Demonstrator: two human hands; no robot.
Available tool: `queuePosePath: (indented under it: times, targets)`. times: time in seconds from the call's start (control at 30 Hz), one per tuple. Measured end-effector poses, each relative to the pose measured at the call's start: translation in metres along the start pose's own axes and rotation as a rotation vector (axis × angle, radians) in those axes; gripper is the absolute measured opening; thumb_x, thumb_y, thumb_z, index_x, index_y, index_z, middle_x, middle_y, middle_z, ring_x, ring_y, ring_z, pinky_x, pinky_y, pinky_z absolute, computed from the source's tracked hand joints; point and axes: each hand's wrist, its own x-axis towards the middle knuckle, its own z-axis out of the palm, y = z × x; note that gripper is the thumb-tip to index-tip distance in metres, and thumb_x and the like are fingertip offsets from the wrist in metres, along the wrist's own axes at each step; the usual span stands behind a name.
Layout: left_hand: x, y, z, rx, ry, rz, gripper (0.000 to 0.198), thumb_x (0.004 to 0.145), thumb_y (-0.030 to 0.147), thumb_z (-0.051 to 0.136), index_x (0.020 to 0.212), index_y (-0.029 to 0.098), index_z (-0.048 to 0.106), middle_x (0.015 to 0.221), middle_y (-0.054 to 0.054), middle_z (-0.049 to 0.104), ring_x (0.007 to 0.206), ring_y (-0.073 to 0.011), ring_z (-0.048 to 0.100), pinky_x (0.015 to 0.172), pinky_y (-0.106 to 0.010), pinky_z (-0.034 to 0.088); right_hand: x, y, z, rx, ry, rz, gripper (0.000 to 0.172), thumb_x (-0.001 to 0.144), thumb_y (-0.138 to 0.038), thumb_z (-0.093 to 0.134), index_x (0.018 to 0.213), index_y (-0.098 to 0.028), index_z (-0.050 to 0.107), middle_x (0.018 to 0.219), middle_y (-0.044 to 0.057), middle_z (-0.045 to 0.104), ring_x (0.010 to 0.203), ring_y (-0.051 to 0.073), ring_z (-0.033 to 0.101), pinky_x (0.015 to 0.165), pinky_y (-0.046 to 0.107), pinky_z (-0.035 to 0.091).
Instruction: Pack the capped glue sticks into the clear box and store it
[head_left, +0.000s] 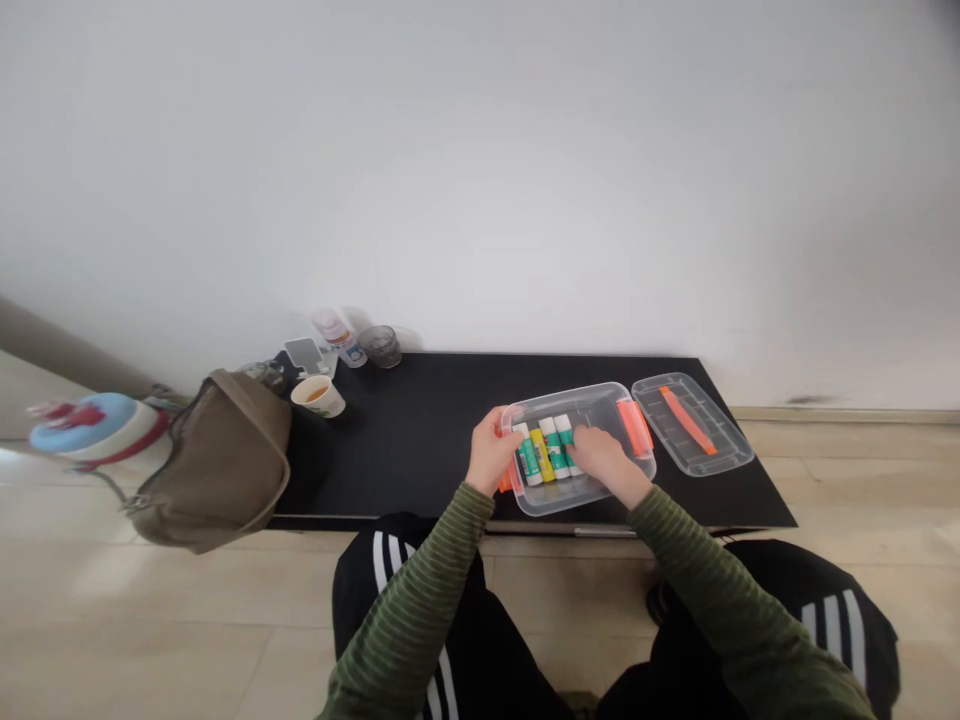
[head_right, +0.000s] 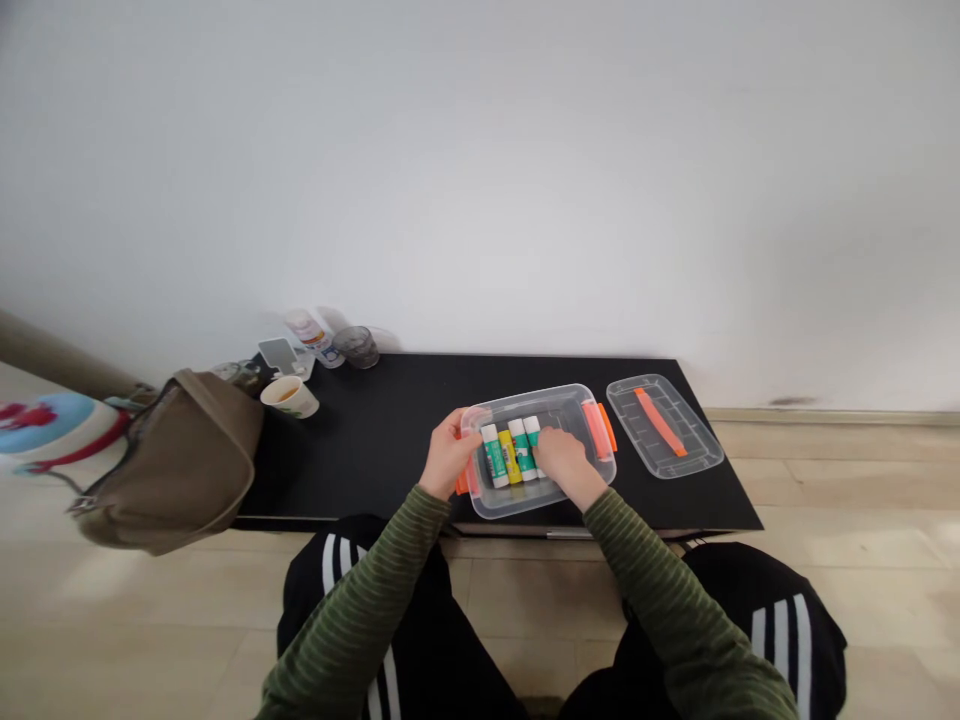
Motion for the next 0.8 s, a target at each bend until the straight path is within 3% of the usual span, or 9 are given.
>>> queuePosePath:
  times: [0.17, 0.23, 0.3, 0.43, 0.5, 0.57, 0.67, 0.73, 0.8]
  targets:
    - [0.006, -0.002, 0.009, -0.013, -0.018, -0.038, 0.038, 0.059, 0.012, 0.059, 0.094, 0.017, 0.071, 0.089, -0.002, 0.071, 0.079, -0.0165, 0.063, 0.076, -0.027, 0.049, -0.008, 0.011, -0.007, -0.027, 0.019, -0.012, 0.027, 0.092, -0.028, 0.050, 0.105, -0.015, 0.070, 0.107, 0.017, 0.071, 0.098, 0.030, 0.069, 0.076, 0.036, 0.049]
    - [0.009, -0.003, 0.012, -0.015, -0.029, -0.043, 0.038, 0.058, 0.012, 0.059, 0.094, 0.016, 0.071, 0.088, -0.003, 0.071, 0.079, -0.0165, 0.063, 0.075, -0.027, 0.049, -0.018, 0.020, -0.012, -0.006, 0.114, -0.018, 0.029, 0.093, -0.029, 0.047, 0.105, -0.018, 0.070, 0.104, 0.015, 0.072, 0.095, 0.028, 0.069, 0.075, 0.033, 0.048]
    - [0.012, -0.005, 0.013, -0.022, -0.038, -0.056, 0.038, 0.058, 0.013, 0.060, 0.093, 0.016, 0.071, 0.088, -0.003, 0.071, 0.079, -0.0167, 0.063, 0.075, -0.027, 0.048, -0.031, 0.035, -0.019, 0.080, 0.336, -0.051, 0.030, 0.095, -0.029, 0.044, 0.105, -0.021, 0.071, 0.097, 0.010, 0.074, 0.088, 0.023, 0.069, 0.073, 0.030, 0.047]
    - [0.016, -0.009, 0.014, -0.034, -0.030, -0.093, 0.039, 0.056, 0.013, 0.061, 0.094, 0.015, 0.070, 0.087, -0.002, 0.071, 0.079, -0.0164, 0.063, 0.075, -0.026, 0.048, -0.048, 0.088, -0.030, 0.299, 0.917, -0.155, 0.028, 0.093, -0.030, 0.046, 0.102, -0.019, 0.070, 0.088, 0.007, 0.073, 0.071, 0.016, 0.065, 0.069, 0.026, 0.046]
    - [0.017, -0.010, 0.013, -0.035, -0.026, -0.100, 0.040, 0.056, 0.013, 0.061, 0.094, 0.015, 0.070, 0.088, -0.003, 0.071, 0.078, -0.0161, 0.063, 0.075, -0.026, 0.048, -0.047, 0.123, -0.029, 0.314, 1.050, -0.146, 0.027, 0.092, -0.031, 0.047, 0.099, -0.017, 0.069, 0.084, 0.007, 0.071, 0.067, 0.016, 0.062, 0.066, 0.027, 0.045]
    - [0.018, -0.011, 0.013, -0.034, -0.028, -0.102, 0.040, 0.056, 0.013, 0.060, 0.094, 0.015, 0.071, 0.087, -0.003, 0.072, 0.078, -0.0161, 0.063, 0.075, -0.026, 0.048, -0.040, 0.157, -0.022, 0.258, 0.974, -0.094, 0.023, 0.090, -0.031, 0.049, 0.094, -0.019, 0.068, 0.081, 0.006, 0.069, 0.068, 0.017, 0.061, 0.064, 0.028, 0.044]
    - [0.020, -0.011, 0.012, -0.033, -0.026, -0.117, 0.041, 0.056, 0.013, 0.060, 0.095, 0.015, 0.072, 0.088, -0.004, 0.072, 0.079, -0.0170, 0.064, 0.075, -0.027, 0.048, -0.027, 0.196, 0.001, 0.189, 0.627, -0.022, 0.020, 0.089, -0.034, 0.051, 0.087, -0.020, 0.066, 0.083, 0.007, 0.068, 0.077, 0.020, 0.063, 0.064, 0.028, 0.042]
    - [0.022, -0.011, 0.011, -0.038, -0.025, -0.135, 0.042, 0.056, 0.013, 0.061, 0.097, 0.014, 0.072, 0.091, -0.005, 0.073, 0.081, -0.0182, 0.065, 0.077, -0.028, 0.049, -0.022, 0.208, 0.018, 0.169, 0.422, 0.025, 0.019, 0.087, -0.035, 0.055, 0.086, -0.019, 0.065, 0.086, 0.007, 0.068, 0.081, 0.021, 0.064, 0.065, 0.028, 0.042]
    - [0.023, -0.012, 0.010, -0.052, -0.025, -0.155, 0.043, 0.056, 0.013, 0.063, 0.098, 0.014, 0.073, 0.095, -0.006, 0.074, 0.084, -0.0194, 0.066, 0.080, -0.030, 0.050, -0.021, 0.210, 0.032, 0.130, 0.317, 0.064, 0.018, 0.086, -0.036, 0.057, 0.088, -0.019, 0.063, 0.090, 0.008, 0.068, 0.084, 0.021, 0.064, 0.064, 0.028, 0.040]
